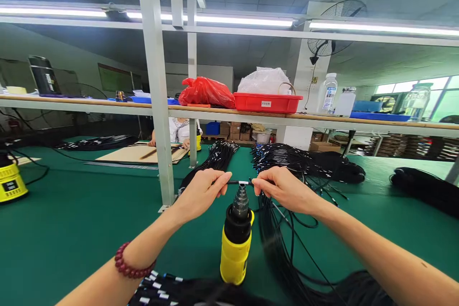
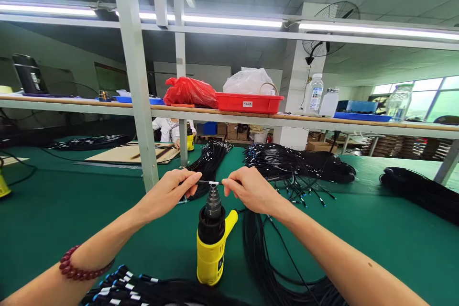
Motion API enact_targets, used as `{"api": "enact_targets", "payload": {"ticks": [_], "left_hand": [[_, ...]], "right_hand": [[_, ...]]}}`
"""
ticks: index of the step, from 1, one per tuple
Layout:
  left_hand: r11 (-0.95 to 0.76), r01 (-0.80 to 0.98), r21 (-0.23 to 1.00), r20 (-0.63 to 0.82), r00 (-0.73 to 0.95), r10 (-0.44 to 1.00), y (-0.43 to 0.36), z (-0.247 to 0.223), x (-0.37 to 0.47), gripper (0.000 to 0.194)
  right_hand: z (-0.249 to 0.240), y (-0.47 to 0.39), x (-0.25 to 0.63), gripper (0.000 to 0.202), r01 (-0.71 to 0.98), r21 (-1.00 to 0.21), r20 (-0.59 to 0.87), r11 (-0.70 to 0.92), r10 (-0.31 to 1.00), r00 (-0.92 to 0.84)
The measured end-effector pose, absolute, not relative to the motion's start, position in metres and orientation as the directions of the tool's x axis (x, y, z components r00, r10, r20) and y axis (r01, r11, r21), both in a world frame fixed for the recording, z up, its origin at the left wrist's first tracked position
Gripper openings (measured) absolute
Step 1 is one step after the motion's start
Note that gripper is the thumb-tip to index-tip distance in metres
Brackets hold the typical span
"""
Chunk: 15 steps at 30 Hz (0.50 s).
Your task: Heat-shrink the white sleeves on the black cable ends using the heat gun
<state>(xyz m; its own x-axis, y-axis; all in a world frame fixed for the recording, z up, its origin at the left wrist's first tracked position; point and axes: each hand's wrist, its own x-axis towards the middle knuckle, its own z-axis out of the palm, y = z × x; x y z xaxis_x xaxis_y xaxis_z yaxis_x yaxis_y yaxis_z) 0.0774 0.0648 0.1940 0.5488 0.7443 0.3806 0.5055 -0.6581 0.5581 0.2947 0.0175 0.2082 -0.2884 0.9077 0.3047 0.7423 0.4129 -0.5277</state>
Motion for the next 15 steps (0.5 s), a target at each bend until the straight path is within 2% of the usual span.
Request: {"api": "enact_targets", "payload": {"ticks": [6,9,12,15], "left_hand": [[-0.674,0.485,0.558,0.464,0.491,0.737,0.067,0.193,0.080,0.026],[-0.658,0.519,0.545,0.469,0.462,0.753,0.070,0.191,0.075,0.025],[-0.618,0.591,0.518,0.395,0.476,0.786,0.080,0.177,0.057,0.026],[-0.559,0.671,0.487,0.210,0.531,0.821,0.091,0.142,0.024,0.014]], "right_hand": [[0.205,0.023,0.295,0.027,0.733,-0.546,0.367,0.405,0.902,-0.226],[0.199,0.034,0.305,0.032,0.833,-0.460,0.356,0.308,0.923,-0.145],[0.182,0.051,0.333,0.040,0.951,-0.287,0.293,0.110,0.956,-0.022],[0.155,0.065,0.370,0.037,0.974,-0.225,0.170,-0.018,0.984,0.057]]}}
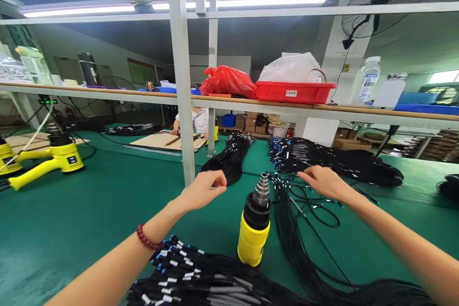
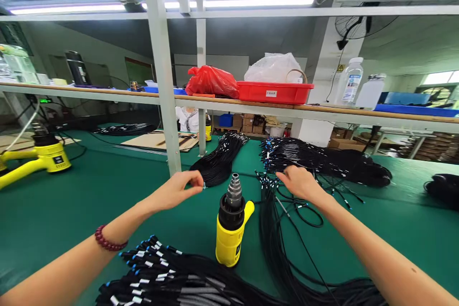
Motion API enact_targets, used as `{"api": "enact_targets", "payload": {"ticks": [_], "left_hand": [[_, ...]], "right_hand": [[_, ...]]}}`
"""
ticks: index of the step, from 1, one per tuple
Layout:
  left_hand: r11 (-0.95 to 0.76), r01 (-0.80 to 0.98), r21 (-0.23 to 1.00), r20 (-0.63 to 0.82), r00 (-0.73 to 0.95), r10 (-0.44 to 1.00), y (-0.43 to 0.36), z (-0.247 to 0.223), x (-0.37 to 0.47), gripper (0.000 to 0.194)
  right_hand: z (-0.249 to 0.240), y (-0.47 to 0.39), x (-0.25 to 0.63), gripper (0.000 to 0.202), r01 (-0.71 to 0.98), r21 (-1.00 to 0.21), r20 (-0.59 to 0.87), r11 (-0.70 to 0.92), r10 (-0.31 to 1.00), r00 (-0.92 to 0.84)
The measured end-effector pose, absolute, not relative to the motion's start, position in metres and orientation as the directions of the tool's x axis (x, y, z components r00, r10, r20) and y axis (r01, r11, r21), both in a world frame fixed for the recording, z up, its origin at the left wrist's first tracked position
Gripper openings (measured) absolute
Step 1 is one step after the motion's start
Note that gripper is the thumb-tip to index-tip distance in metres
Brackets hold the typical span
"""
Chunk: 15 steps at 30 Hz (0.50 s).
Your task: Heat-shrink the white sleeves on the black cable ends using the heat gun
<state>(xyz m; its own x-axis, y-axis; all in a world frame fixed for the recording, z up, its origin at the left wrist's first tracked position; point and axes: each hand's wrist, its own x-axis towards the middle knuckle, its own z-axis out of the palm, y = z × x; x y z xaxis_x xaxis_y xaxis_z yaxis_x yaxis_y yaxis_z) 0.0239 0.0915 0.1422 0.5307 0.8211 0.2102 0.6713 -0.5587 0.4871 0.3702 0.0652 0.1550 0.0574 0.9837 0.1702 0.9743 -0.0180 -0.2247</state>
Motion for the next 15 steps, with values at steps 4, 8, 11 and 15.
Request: {"api": "enact_targets", "payload": {"ticks": [4,8,11,15], "left_hand": [[-0.463,0.780,0.420,-0.124,0.555,0.822,0.098,0.079,-0.021,0.014],[-0.442,0.818,0.368,-0.283,0.551,0.785,0.093,0.036,-0.038,0.017],[-0.465,0.809,0.361,-0.315,0.575,0.756,0.089,0.022,-0.034,0.022],[-0.503,0.792,0.347,-0.375,0.609,0.699,0.088,0.018,-0.025,0.022]], "right_hand": [[0.124,0.066,0.407,0.029,0.970,-0.230,-0.037,-0.083,0.996,0.077],[0.117,0.061,0.411,0.031,0.953,-0.302,-0.150,-0.038,0.989,-0.008],[0.123,0.059,0.401,0.031,0.943,-0.334,-0.168,0.000,0.984,-0.059],[0.132,0.059,0.388,0.032,0.934,-0.356,-0.163,0.036,0.981,-0.100]]}}
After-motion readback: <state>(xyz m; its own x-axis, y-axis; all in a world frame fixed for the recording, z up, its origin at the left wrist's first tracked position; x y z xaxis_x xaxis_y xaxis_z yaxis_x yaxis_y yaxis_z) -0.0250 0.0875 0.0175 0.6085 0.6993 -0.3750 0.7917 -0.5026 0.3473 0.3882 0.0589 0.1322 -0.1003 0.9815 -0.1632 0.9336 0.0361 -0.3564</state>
